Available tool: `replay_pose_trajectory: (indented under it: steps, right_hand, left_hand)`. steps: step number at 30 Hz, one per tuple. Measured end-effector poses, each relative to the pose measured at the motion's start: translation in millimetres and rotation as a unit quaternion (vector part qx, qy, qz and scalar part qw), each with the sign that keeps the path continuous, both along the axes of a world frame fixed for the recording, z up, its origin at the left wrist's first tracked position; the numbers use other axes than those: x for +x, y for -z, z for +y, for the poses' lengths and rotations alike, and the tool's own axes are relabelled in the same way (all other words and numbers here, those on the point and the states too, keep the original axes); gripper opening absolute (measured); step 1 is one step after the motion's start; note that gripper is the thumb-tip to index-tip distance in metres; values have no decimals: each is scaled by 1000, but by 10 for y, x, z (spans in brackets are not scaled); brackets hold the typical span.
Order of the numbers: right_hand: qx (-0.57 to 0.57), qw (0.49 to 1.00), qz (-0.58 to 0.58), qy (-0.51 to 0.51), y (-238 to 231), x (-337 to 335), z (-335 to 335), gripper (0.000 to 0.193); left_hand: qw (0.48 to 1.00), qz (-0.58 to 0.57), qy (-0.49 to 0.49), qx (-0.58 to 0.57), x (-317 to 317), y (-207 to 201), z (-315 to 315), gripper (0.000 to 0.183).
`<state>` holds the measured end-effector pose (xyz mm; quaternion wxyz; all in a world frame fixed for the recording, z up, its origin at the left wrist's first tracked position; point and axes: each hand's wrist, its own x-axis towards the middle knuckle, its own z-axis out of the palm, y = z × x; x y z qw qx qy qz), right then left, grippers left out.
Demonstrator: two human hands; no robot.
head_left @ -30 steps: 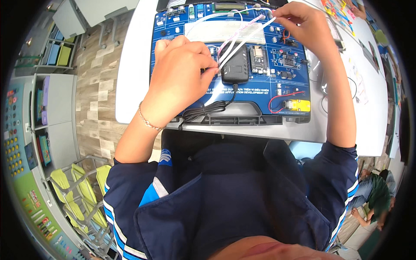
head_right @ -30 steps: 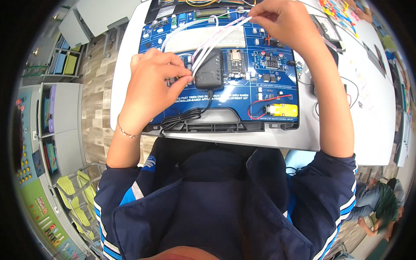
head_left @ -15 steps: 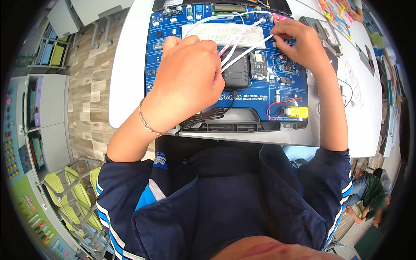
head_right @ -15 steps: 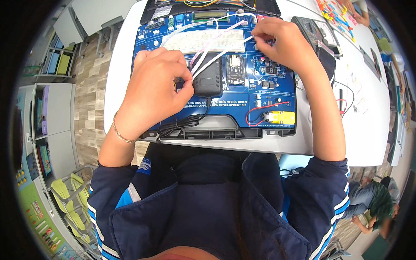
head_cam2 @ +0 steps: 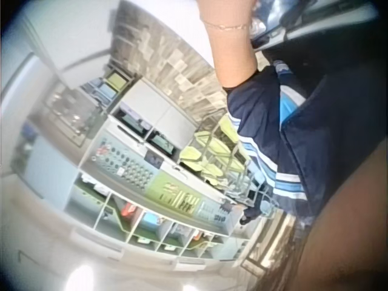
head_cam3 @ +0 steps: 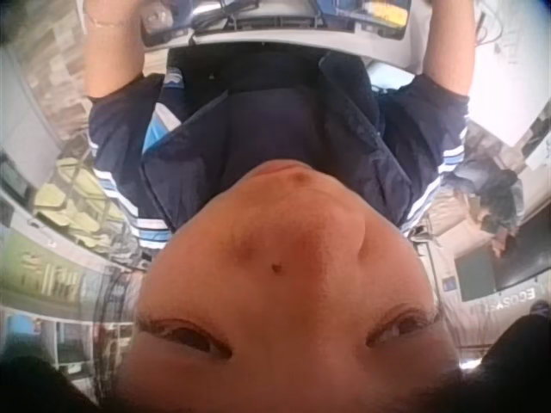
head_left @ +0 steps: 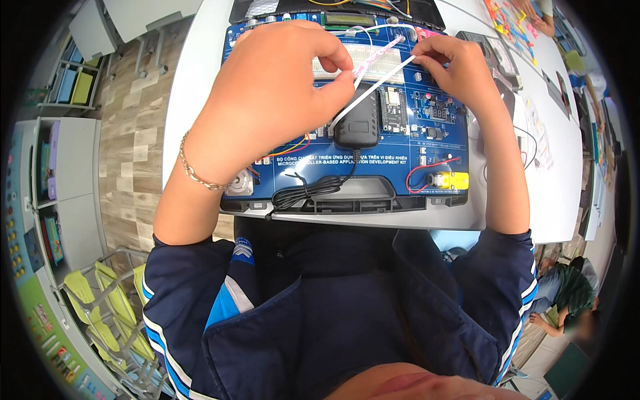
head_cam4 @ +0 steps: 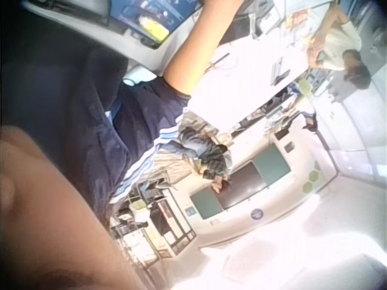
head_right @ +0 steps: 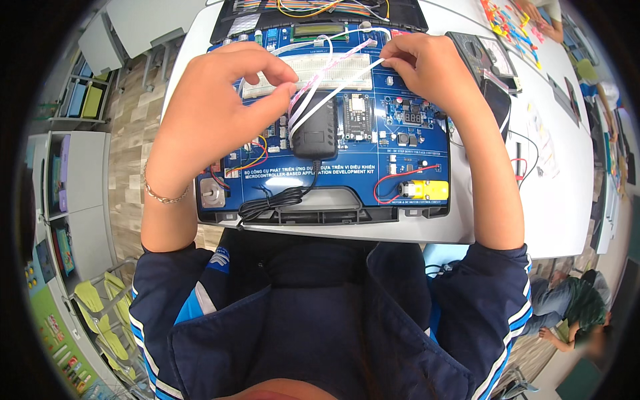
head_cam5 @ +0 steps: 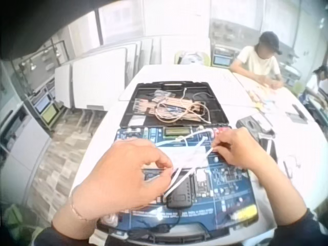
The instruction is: The person connects jumper wires to a microcontroller development board, inserting them into various ports and adjusting connections. They handle multiple wires and components on the board throughout the clip.
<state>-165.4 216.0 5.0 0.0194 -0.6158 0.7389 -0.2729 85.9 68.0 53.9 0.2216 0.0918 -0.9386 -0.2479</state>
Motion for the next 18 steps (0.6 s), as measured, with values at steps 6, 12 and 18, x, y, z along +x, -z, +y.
replay_pose_trajectory:
  steps: [6, 12, 18]
  right_hand:
    - [-9, 1000, -9, 26, 13, 75, -4, 12]
    - [-42, 997, 36, 59, 45, 226, 18, 10]
    - [-54, 995, 50, 68, 84, 236, 17, 9]
  left_hand:
    - [998, 20, 5, 62, 63, 76, -130, 12]
    - [993, 73, -13, 93, 79, 179, -227, 16]
    - [991, 95, 62, 65, 1, 195, -203, 9]
